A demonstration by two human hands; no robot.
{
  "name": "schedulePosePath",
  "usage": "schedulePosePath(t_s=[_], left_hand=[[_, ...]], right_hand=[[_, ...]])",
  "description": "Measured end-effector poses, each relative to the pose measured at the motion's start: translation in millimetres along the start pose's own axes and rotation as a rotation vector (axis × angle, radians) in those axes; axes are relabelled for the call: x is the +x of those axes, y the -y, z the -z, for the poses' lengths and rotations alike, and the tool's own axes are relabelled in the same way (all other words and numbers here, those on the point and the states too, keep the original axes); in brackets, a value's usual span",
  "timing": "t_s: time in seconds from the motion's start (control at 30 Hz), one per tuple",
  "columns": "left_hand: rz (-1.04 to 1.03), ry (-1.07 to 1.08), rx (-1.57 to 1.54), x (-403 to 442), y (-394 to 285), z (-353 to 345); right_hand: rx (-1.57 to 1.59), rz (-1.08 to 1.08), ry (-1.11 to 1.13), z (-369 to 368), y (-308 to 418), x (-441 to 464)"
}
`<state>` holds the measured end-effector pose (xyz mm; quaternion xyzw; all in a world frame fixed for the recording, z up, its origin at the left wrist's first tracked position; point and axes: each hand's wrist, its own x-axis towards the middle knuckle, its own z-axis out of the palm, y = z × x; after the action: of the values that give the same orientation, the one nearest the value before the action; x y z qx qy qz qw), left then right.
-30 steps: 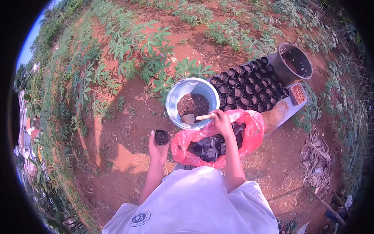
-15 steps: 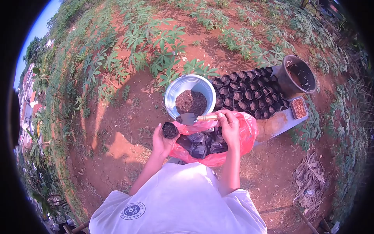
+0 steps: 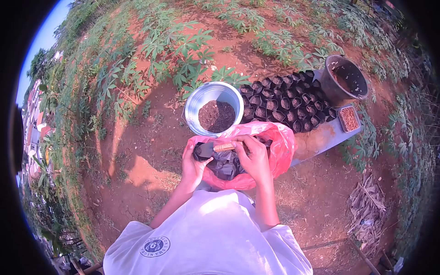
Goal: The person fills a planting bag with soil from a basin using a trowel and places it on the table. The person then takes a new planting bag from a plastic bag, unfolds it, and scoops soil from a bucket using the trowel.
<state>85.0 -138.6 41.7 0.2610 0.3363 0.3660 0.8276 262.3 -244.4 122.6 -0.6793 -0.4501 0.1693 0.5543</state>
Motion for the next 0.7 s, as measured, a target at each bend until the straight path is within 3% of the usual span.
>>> schedulePosePath(t_s=[0.4,0.7], left_hand=[[0.0,0.052,0.042,11.1,23.3,1.6],[0.052,0.136,-0.002,11.6,13.6,-7.3]], right_hand=[[-0.114,0.249,0.032,17.2,30.3,9.2],[-0.135,0.271,-0.006,24.9,34.4,15.5]])
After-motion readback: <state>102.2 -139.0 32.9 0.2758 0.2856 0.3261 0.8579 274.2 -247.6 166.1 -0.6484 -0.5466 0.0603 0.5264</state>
